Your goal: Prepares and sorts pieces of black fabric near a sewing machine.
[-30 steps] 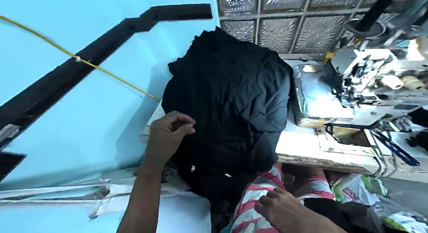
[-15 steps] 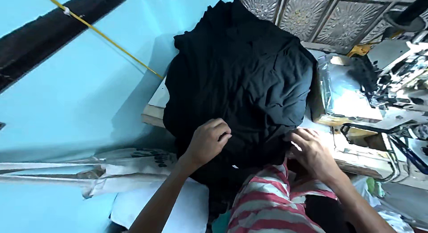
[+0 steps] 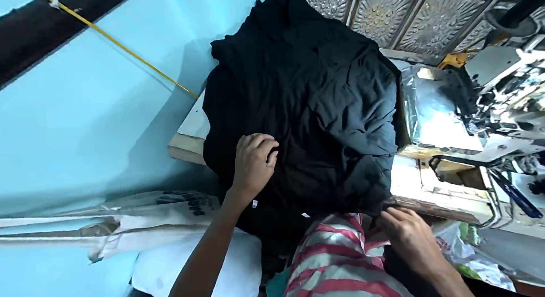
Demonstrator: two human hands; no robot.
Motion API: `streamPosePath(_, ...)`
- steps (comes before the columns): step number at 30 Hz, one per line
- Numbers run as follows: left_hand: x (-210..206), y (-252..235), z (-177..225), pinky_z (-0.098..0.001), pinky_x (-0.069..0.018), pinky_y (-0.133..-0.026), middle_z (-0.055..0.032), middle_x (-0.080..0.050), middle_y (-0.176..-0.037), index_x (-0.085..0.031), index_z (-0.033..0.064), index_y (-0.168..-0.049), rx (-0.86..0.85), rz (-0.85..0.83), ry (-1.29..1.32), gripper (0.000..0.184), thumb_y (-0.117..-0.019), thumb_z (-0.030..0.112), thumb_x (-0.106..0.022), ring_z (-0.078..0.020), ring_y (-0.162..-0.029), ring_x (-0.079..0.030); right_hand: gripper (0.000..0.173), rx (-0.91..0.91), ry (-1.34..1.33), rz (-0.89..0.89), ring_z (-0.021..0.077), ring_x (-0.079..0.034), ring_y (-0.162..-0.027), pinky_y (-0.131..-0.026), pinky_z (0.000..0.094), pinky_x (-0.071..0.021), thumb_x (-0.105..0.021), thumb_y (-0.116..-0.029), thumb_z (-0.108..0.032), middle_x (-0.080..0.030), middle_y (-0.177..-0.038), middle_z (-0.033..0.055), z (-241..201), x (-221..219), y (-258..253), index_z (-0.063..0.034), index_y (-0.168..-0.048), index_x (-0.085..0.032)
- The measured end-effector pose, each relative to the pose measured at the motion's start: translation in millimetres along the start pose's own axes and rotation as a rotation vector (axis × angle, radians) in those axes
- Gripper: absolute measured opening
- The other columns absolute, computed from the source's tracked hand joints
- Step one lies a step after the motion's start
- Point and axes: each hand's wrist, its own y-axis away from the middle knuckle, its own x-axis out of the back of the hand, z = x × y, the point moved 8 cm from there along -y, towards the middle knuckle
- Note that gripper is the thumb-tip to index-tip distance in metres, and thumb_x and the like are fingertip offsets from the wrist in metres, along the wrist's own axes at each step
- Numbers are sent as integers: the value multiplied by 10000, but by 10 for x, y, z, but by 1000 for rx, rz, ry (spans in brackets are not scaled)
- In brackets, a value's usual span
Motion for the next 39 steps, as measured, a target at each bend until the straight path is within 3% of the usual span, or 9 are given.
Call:
streamPosePath(5,81,249,868,-383,-592,-825,-144,-731,-967,-752,8,-894,-245,159,138,159,-938,112,-640,-256,-921,-718,209,-16,-131,120,243,-676,-681,-651,383,-558,-544,-901,-147,-665,-740,77,-75,157,50,-77,-798,-711)
streamPosePath(11,-573,712,1367,-436,-552,-711,-120,-717,-1124,-730,110,-1141,-454,-56,-29,341,-869,316,-723,-323,-914,-683,191,-3,-270,301,163,-694,-855,-764,258,-543,-541,-959,-147,-737,-925,69,-221,475,-40,-109,-878,-710)
streamPosePath(15,-633,635,1362,-432,-518,-617,-87,-687,-749,-726,60,-1026,-471,-181,-125,310,-839,306,-741,-292,-665,-671,218,87,-196,275,235,-717,-888,-713,333,-568,-508,-1007,-116,-732,-1171,114,-420,505,-251,-101,-1030,-724)
streamPosePath(22,-120,411,1433,-369,-554,-790,-99,-664,-887,-722,73,-837,-442,-289,205,152,-931,150,-631,-267,-894,-654,271,153,-16,170,403,-600,-1279,-1048,653,-436,-728,-828,-115,-700,-1275,114,-703,171,-529,-91,-1098,-719)
streamPosePath(25,246,280,1423,-258,-547,-883,-94,-671,-1104,-664,89,-881,-464,-311,232,249,-1031,238,-532,-171,-1027,-652,79,169,-156,284,322,-672,-1142,-1036,533,-476,-655,-897,-174,-744,-972,52,-836,397,-640,-123,-940,-697)
streamPosePath(28,491,196,1480,-221,-495,-789,-43,-643,-849,-622,99,-888,-566,-351,239,299,-1070,276,-462,-149,-870,-612,163,230,-307,322,259,-698,-872,-945,443,-522,-576,-972,-197,-685,-829,68,-911,590,-781,-95,-906,-685)
streamPosePath(33,864,38,1511,-354,-527,-834,-78,-676,-828,-660,82,-888,-614,-387,42,346,-1070,303,-466,-240,-900,-650,176,129,-372,146,343,-708,-1002,-1041,590,-448,-625,-981,-182,-732,-956,147,-538,462,-1013,-31,-990,-716)
streamPosePath(36,1187,-121,1498,-494,-485,-912,-171,-692,-810,-681,-1,-903,-572,-294,-218,359,-1067,260,-498,-339,-852,-672,339,-150,-257,-160,387,-585,-1256,-1172,614,-277,-547,-1055,-245,-679,-1201,220,133,272,-1217,17,-1240,-660)
streamPosePath(39,1475,-190,1432,-510,-467,-895,-211,-691,-795,-687,-36,-899,-485,-190,-377,373,-1062,252,-515,-356,-788,-664,309,-227,-111,-120,402,-594,-1201,-1177,621,-251,-535,-1050,-206,-662,-1150,231,212,480,-1439,-4,-1253,-652)
